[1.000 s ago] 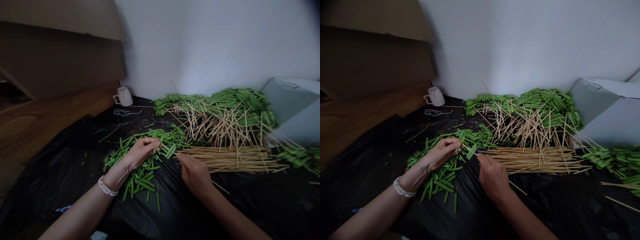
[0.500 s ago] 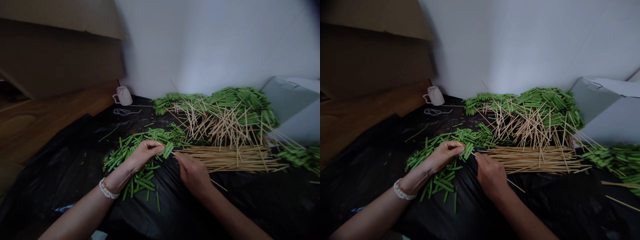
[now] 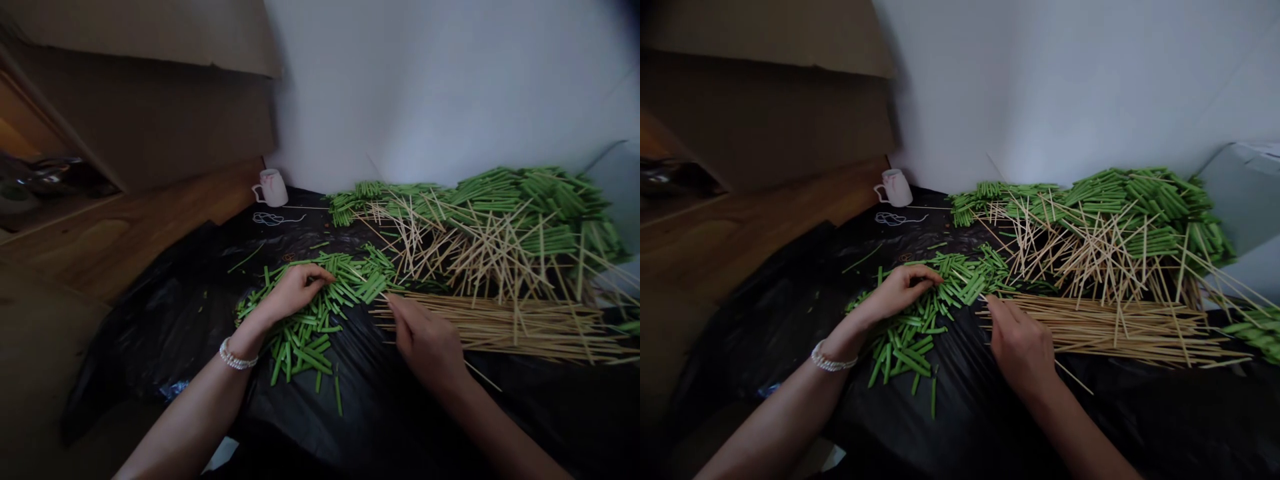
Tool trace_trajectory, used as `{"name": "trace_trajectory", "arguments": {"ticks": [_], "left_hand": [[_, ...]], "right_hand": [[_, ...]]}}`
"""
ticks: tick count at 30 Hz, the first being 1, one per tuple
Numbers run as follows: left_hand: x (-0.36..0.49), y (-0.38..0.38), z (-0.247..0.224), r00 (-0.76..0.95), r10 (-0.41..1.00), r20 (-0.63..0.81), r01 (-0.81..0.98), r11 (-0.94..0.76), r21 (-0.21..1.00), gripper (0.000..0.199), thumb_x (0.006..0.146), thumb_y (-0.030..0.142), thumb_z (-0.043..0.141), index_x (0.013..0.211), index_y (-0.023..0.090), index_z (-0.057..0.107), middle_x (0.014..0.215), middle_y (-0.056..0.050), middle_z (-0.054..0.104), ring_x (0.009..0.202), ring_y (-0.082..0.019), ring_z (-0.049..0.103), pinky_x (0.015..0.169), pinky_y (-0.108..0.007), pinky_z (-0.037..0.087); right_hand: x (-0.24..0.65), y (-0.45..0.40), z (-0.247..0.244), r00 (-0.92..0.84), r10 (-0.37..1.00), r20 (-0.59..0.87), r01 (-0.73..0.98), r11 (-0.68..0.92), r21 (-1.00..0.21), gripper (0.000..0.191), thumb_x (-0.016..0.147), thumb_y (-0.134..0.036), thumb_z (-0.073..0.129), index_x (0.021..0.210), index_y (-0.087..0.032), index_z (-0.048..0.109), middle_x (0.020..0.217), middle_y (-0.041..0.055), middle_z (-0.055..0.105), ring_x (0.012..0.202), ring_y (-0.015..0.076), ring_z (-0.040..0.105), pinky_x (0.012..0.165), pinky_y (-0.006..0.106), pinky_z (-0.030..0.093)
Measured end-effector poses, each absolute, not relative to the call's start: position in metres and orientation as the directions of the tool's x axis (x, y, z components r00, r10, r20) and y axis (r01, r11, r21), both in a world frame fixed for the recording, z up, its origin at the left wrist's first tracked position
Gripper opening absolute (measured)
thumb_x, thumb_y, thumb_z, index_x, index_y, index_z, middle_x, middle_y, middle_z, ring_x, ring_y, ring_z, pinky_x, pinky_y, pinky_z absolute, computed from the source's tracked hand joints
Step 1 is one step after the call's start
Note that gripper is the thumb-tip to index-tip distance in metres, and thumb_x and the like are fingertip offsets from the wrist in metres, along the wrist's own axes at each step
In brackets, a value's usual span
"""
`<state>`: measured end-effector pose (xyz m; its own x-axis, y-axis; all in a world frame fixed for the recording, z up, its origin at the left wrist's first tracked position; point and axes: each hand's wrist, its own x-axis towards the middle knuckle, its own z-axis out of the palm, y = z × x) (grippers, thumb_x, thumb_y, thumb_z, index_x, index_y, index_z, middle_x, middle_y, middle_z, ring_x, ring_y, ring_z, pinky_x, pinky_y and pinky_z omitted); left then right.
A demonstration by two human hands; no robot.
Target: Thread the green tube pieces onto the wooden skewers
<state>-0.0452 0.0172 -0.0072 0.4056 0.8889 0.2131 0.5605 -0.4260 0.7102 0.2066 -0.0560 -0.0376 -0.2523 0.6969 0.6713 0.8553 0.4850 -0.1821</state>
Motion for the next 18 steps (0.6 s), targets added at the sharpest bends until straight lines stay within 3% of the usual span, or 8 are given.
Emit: {"name": "trace_trajectory", "arguments": {"ticks": [5,10,14,18], "left_hand": [[-0.032,0.009,-0.005,0.534,0.802,0.268,0.541,-0.568,0.621,0.013,0.081,0.026,0.063,0.089,0.021,0.072,0.093,-0.004,0.07,0.09,-0.019,0.062,0.091,-0.033,0.042],[-0.02,0.002,-0.011,0.594,0.752,0.286,0.629,-0.656,0.417,0.019,0.08,0.034,0.066,0.094,0.022,0.072,0.098,-0.007,0.065,0.098,-0.025,0.053,0.091,-0.04,0.038],[-0.018,0.0,-0.014,0.61,0.739,0.286,0.678,-0.674,0.293,0.015,0.081,0.025,0.062,0.092,0.022,0.071,0.098,-0.007,0.062,0.099,-0.026,0.049,0.088,-0.041,0.036],[-0.017,-0.002,-0.015,0.61,0.744,0.273,0.699,-0.667,0.256,0.017,0.077,0.016,0.06,0.09,0.02,0.069,0.101,-0.008,0.061,0.101,-0.027,0.048,0.086,-0.041,0.036]], "right_hand": [[0.205,-0.056,-0.034,-0.244,0.7,0.671,0.853,0.484,-0.195,0.027,0.091,-0.014,0.045,0.11,-0.014,0.065,0.099,0.0079,0.072,0.086,0.0172,0.068,0.078,0.026,0.05],[0.203,-0.057,-0.033,-0.226,0.748,0.625,0.859,0.455,-0.234,0.03,0.092,-0.014,0.044,0.113,-0.016,0.064,0.099,0.0078,0.072,0.088,0.0175,0.068,0.083,0.028,0.05],[0.203,-0.058,-0.033,-0.226,0.762,0.607,0.859,0.45,-0.245,0.031,0.091,-0.014,0.043,0.113,-0.016,0.064,0.098,0.008,0.072,0.088,0.0177,0.068,0.082,0.028,0.051],[0.202,-0.058,-0.033,-0.236,0.761,0.605,0.856,0.458,-0.242,0.03,0.091,-0.014,0.043,0.112,-0.015,0.064,0.097,0.0085,0.072,0.089,0.0179,0.068,0.083,0.028,0.05]]}}
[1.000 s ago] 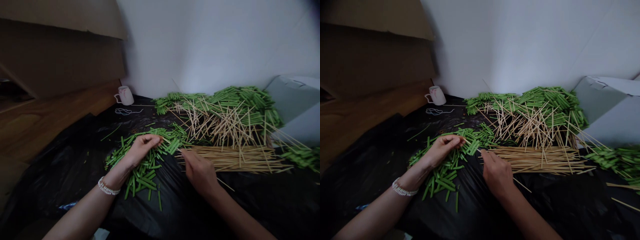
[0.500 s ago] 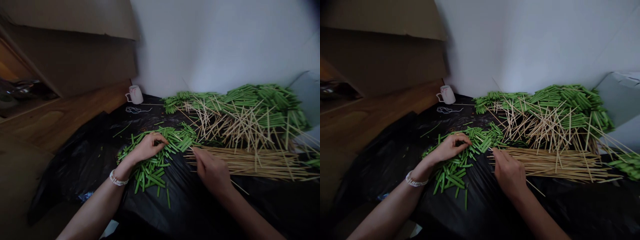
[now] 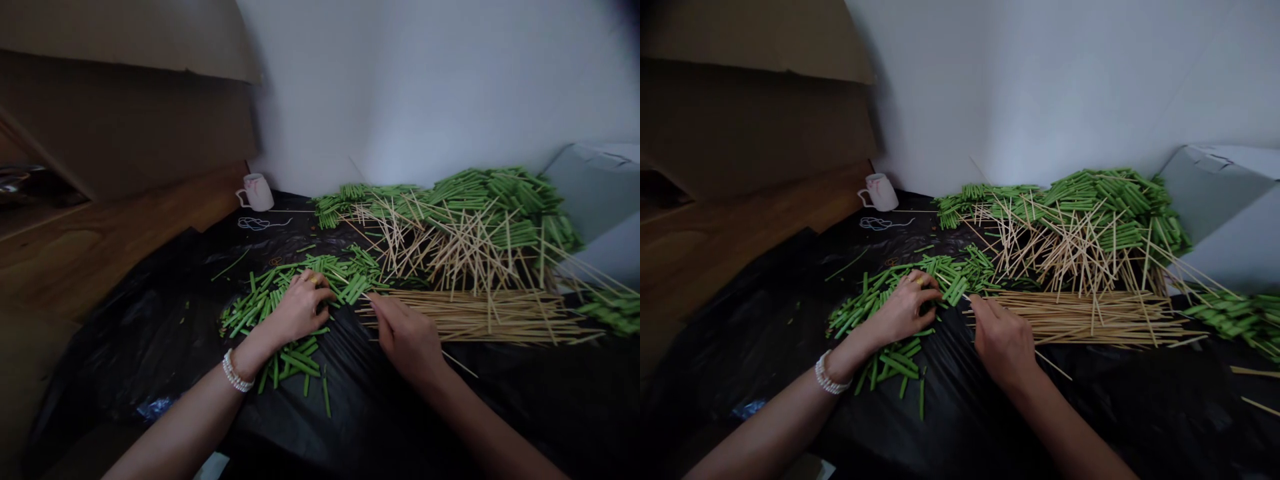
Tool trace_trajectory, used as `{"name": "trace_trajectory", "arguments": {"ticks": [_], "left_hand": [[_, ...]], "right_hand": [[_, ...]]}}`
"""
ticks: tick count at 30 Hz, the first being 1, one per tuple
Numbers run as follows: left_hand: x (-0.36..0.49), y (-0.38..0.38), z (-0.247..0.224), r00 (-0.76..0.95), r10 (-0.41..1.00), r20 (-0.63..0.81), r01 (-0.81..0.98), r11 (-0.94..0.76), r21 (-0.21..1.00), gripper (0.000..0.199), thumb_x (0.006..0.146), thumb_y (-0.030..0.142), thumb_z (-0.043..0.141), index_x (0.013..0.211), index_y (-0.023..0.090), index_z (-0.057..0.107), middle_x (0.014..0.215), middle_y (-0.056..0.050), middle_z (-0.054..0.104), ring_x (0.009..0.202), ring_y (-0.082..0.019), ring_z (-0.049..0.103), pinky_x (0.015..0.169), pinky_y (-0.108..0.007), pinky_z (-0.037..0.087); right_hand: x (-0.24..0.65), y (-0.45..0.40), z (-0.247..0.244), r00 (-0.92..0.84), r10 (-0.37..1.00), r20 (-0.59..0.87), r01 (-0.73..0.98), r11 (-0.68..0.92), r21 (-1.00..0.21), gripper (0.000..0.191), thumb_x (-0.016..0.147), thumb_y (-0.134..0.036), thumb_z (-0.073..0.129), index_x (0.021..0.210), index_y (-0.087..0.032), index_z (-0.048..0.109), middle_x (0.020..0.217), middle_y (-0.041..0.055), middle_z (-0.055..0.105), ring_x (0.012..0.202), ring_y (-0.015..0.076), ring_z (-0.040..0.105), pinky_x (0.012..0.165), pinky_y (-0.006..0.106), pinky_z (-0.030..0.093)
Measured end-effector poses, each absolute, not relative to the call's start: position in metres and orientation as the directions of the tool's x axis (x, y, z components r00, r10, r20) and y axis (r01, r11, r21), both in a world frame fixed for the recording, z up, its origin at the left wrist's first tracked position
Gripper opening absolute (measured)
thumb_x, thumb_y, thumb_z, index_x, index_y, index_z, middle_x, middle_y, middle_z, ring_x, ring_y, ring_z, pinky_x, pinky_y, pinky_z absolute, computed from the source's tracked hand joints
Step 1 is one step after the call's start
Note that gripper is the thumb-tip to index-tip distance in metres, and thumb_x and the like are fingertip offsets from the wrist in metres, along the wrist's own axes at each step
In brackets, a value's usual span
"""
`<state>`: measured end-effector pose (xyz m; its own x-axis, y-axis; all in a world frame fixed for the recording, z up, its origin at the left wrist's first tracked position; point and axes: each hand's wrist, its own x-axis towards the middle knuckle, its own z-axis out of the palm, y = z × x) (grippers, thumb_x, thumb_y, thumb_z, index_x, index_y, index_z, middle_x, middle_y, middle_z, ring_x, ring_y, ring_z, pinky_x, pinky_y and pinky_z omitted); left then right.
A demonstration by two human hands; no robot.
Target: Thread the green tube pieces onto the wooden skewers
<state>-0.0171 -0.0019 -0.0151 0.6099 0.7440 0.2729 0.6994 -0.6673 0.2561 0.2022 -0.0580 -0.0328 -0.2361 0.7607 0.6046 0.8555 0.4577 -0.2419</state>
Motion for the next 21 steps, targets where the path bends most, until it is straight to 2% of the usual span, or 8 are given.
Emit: {"name": "trace_trajectory", "arguments": {"ticks": [4,7,10,13,15,18,21], "left_hand": [[-0.016,-0.001,-0.015,0.59,0.747,0.307,0.657,-0.665,0.355,0.015,0.075,0.014,0.061,0.086,0.02,0.068,0.102,-0.007,0.061,0.103,-0.026,0.05,0.091,-0.041,0.037],[-0.014,0.001,-0.011,0.503,0.768,0.397,0.568,-0.64,0.518,0.012,0.079,0.015,0.06,0.087,0.02,0.068,0.106,-0.007,0.063,0.105,-0.024,0.053,0.096,-0.039,0.037],[-0.014,0.003,-0.006,0.334,0.837,0.433,0.438,-0.545,0.715,0.009,0.083,0.021,0.06,0.088,0.019,0.068,0.105,-0.008,0.066,0.102,-0.022,0.059,0.098,-0.038,0.039],[-0.018,0.006,-0.005,0.162,0.93,0.329,0.225,-0.36,0.905,0.015,0.081,0.029,0.067,0.089,0.017,0.067,0.098,-0.008,0.07,0.094,-0.021,0.064,0.088,-0.034,0.047],[-0.021,0.009,-0.009,0.114,0.971,0.212,0.038,-0.217,0.975,0.023,0.076,0.031,0.072,0.091,0.016,0.067,0.092,-0.008,0.073,0.086,-0.02,0.067,0.082,-0.032,0.05],[-0.022,0.011,-0.014,0.162,0.985,0.06,-0.179,-0.03,0.983,0.033,0.072,0.033,0.077,0.098,0.014,0.068,0.09,-0.009,0.075,0.081,-0.019,0.07,0.079,-0.033,0.053],[-0.02,0.011,-0.015,0.209,0.978,0.0,-0.251,0.054,0.966,0.037,0.07,0.032,0.079,0.101,0.014,0.07,0.093,-0.01,0.075,0.083,-0.02,0.071,0.08,-0.033,0.055]], "right_hand": [[0.202,-0.058,-0.032,-0.245,0.745,0.621,0.85,0.473,-0.232,0.029,0.092,-0.014,0.043,0.11,-0.015,0.065,0.097,0.0081,0.072,0.087,0.0173,0.068,0.084,0.028,0.05],[0.203,-0.057,-0.032,-0.238,0.73,0.641,0.847,0.479,-0.231,0.028,0.092,-0.013,0.044,0.111,-0.016,0.064,0.098,0.0076,0.072,0.086,0.0167,0.068,0.081,0.027,0.05],[0.203,-0.057,-0.033,-0.225,0.717,0.66,0.84,0.486,-0.241,0.029,0.092,-0.013,0.044,0.114,-0.016,0.063,0.099,0.0073,0.072,0.086,0.016,0.068,0.082,0.026,0.05],[0.203,-0.058,-0.032,-0.22,0.714,0.665,0.838,0.487,-0.246,0.03,0.092,-0.013,0.044,0.113,-0.016,0.064,0.098,0.0072,0.072,0.086,0.0159,0.068,0.082,0.026,0.05],[0.202,-0.058,-0.032,-0.227,0.718,0.658,0.836,0.49,-0.246,0.029,0.091,-0.013,0.044,0.112,-0.016,0.064,0.098,0.0075,0.072,0.086,0.0163,0.068,0.081,0.026,0.05],[0.201,-0.059,-0.032,-0.232,0.734,0.638,0.84,0.483,-0.249,0.03,0.091,-0.013,0.043,0.112,-0.016,0.065,0.096,0.0075,0.072,0.085,0.0163,0.068,0.082,0.027,0.05],[0.2,-0.06,-0.033,-0.244,0.744,0.622,0.841,0.482,-0.247,0.031,0.092,-0.014,0.042,0.113,-0.016,0.065,0.095,0.0073,0.072,0.084,0.0161,0.067,0.08,0.026,0.05]]}}
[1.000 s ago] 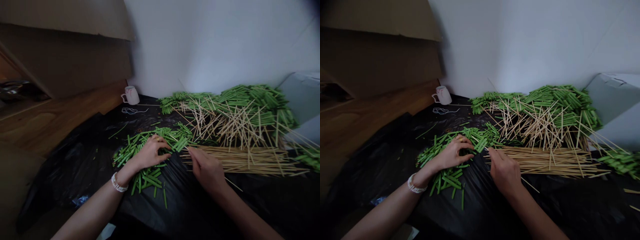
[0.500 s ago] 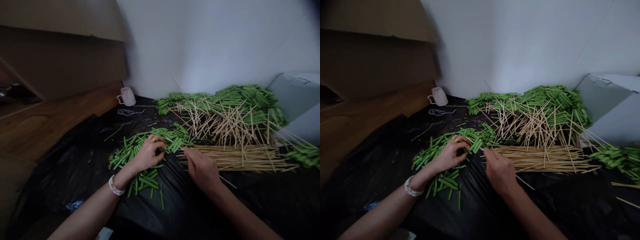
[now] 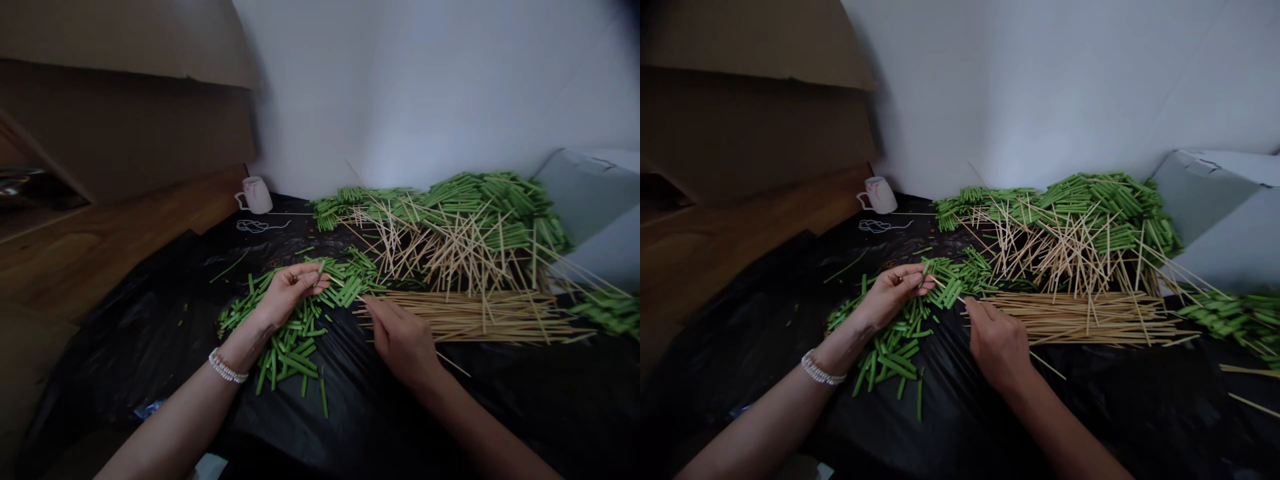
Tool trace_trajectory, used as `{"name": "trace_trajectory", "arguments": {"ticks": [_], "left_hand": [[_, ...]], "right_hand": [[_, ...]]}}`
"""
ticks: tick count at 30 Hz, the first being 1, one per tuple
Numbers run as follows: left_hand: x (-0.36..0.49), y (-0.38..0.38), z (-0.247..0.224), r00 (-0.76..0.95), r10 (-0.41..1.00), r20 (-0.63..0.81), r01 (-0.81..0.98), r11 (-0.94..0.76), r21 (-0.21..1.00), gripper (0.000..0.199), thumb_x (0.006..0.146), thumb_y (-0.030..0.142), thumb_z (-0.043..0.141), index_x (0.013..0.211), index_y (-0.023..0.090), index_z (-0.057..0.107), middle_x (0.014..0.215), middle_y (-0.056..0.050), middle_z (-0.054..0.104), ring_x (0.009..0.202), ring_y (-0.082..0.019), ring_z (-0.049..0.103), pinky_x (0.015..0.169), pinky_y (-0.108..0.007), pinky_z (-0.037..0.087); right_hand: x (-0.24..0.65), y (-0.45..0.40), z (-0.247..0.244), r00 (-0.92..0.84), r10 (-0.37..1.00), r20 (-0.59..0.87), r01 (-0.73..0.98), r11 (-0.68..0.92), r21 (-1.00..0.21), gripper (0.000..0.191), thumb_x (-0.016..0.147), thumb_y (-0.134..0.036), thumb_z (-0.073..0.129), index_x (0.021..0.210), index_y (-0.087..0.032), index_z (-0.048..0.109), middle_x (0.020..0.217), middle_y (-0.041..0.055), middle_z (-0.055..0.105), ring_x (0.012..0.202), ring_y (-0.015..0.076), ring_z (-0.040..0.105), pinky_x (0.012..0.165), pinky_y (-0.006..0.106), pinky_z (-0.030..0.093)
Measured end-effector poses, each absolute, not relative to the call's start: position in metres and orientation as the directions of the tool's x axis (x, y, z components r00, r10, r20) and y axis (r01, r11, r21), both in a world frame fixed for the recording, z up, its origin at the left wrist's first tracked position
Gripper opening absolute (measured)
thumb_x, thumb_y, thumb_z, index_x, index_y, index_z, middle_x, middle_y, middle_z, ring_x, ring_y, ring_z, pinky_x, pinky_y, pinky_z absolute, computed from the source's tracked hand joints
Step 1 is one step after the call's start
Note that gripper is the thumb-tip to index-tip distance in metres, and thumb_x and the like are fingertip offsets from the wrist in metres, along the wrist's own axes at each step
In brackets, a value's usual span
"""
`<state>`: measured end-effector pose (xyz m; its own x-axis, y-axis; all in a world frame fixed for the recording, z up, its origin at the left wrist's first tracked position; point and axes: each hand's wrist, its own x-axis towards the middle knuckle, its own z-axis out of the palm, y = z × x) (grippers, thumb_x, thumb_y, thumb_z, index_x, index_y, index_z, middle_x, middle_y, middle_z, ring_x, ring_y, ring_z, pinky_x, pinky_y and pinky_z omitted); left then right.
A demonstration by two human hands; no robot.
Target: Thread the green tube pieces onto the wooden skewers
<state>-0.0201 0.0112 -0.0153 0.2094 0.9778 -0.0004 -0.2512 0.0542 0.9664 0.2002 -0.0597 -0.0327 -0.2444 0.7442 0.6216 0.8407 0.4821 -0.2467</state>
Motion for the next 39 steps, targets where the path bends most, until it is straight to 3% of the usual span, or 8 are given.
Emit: {"name": "trace_trajectory", "arguments": {"ticks": [39], "left_hand": [[-0.0188,0.0073,-0.0148,0.258,0.966,-0.005,-0.235,0.068,0.97,0.028,0.076,0.031,0.075,0.099,0.016,0.071,0.097,-0.008,0.075,0.085,-0.017,0.071,0.076,-0.026,0.055]], "right_hand": [[0.1976,-0.0602,-0.036,-0.288,0.753,0.592,0.838,0.497,-0.225,0.033,0.09,-0.011,0.041,0.114,-0.014,0.064,0.091,0.0076,0.072,0.084,0.0162,0.067,0.079,0.025,0.05]]}}
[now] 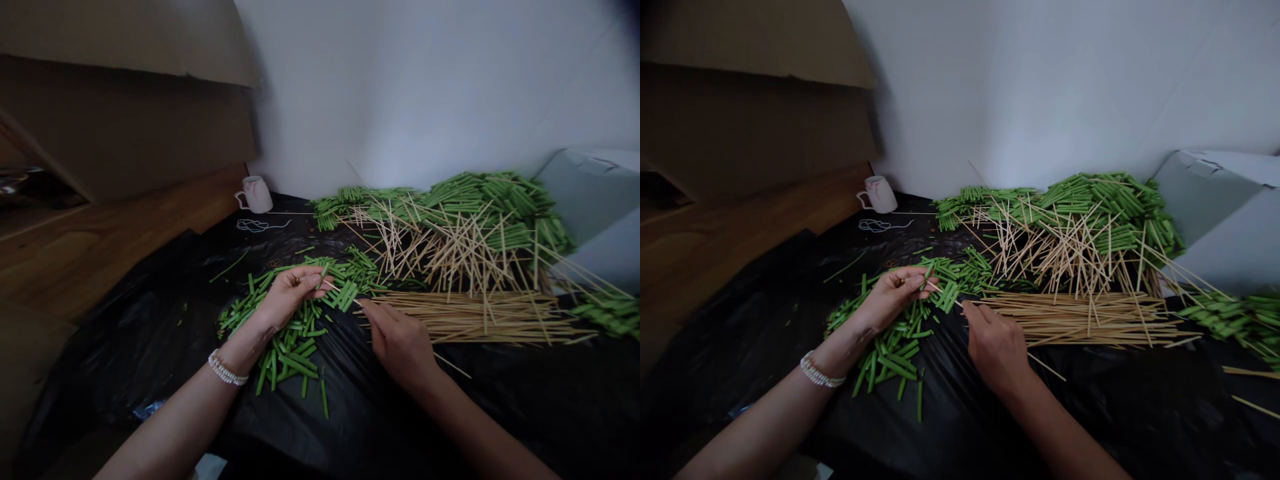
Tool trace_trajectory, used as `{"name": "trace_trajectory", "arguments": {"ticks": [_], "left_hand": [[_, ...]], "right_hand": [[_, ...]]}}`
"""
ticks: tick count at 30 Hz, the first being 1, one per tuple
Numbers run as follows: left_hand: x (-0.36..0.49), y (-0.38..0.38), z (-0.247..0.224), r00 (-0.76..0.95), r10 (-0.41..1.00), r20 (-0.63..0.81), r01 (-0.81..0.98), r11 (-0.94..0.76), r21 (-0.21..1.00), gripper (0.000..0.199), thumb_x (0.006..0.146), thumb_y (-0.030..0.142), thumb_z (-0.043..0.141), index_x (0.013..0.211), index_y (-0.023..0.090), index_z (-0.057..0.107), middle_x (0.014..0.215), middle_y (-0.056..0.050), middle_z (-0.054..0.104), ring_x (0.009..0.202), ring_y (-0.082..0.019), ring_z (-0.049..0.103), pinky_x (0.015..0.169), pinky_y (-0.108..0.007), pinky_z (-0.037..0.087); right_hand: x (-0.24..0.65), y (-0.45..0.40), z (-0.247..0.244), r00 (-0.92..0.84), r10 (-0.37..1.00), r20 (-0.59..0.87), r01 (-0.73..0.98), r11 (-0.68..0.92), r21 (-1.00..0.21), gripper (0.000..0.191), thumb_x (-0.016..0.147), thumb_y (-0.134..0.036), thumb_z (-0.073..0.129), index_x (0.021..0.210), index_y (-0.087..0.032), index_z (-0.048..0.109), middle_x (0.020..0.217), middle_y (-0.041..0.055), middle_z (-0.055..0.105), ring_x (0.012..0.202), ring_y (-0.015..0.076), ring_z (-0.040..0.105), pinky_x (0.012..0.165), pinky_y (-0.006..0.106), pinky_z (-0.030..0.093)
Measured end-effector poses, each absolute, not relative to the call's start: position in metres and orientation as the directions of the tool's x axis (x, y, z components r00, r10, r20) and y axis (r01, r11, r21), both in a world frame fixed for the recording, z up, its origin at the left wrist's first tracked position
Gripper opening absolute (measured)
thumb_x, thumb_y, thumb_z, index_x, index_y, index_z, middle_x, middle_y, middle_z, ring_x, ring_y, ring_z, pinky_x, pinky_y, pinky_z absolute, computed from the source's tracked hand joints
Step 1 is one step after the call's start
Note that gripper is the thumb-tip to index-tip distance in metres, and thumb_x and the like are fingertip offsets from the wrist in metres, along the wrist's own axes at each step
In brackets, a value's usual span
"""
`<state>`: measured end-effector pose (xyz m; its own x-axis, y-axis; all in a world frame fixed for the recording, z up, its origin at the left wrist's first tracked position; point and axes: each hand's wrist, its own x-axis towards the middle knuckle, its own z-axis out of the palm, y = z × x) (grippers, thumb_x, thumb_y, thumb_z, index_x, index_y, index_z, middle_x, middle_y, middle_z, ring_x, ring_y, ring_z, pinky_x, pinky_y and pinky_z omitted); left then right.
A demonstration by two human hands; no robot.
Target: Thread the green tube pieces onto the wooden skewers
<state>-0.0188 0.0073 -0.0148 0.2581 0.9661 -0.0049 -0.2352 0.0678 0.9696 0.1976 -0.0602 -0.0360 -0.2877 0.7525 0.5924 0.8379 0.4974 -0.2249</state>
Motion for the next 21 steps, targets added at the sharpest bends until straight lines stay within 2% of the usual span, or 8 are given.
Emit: {"name": "trace_trajectory", "arguments": {"ticks": [15,21], "left_hand": [[-0.018,0.008,-0.0137,0.258,0.966,-0.003,-0.245,0.068,0.967,0.027,0.075,0.029,0.076,0.097,0.015,0.071,0.093,-0.008,0.076,0.083,-0.017,0.071,0.073,-0.025,0.055],[-0.0182,0.008,-0.0159,0.251,0.968,-0.01,-0.211,0.064,0.975,0.029,0.072,0.03,0.078,0.095,0.014,0.07,0.091,-0.008,0.076,0.082,-0.018,0.071,0.073,-0.026,0.055]], "right_hand": [[0.1978,-0.0593,-0.0374,-0.282,0.749,0.6,0.845,0.49,-0.215,0.032,0.092,-0.014,0.041,0.113,-0.016,0.064,0.091,0.0072,0.072,0.083,0.016,0.068,0.077,0.024,0.051],[0.1973,-0.0595,-0.038,-0.291,0.751,0.593,0.846,0.491,-0.208,0.034,0.091,-0.012,0.04,0.114,-0.015,0.064,0.09,0.0065,0.072,0.08,0.016,0.068,0.072,0.024,0.05]]}}
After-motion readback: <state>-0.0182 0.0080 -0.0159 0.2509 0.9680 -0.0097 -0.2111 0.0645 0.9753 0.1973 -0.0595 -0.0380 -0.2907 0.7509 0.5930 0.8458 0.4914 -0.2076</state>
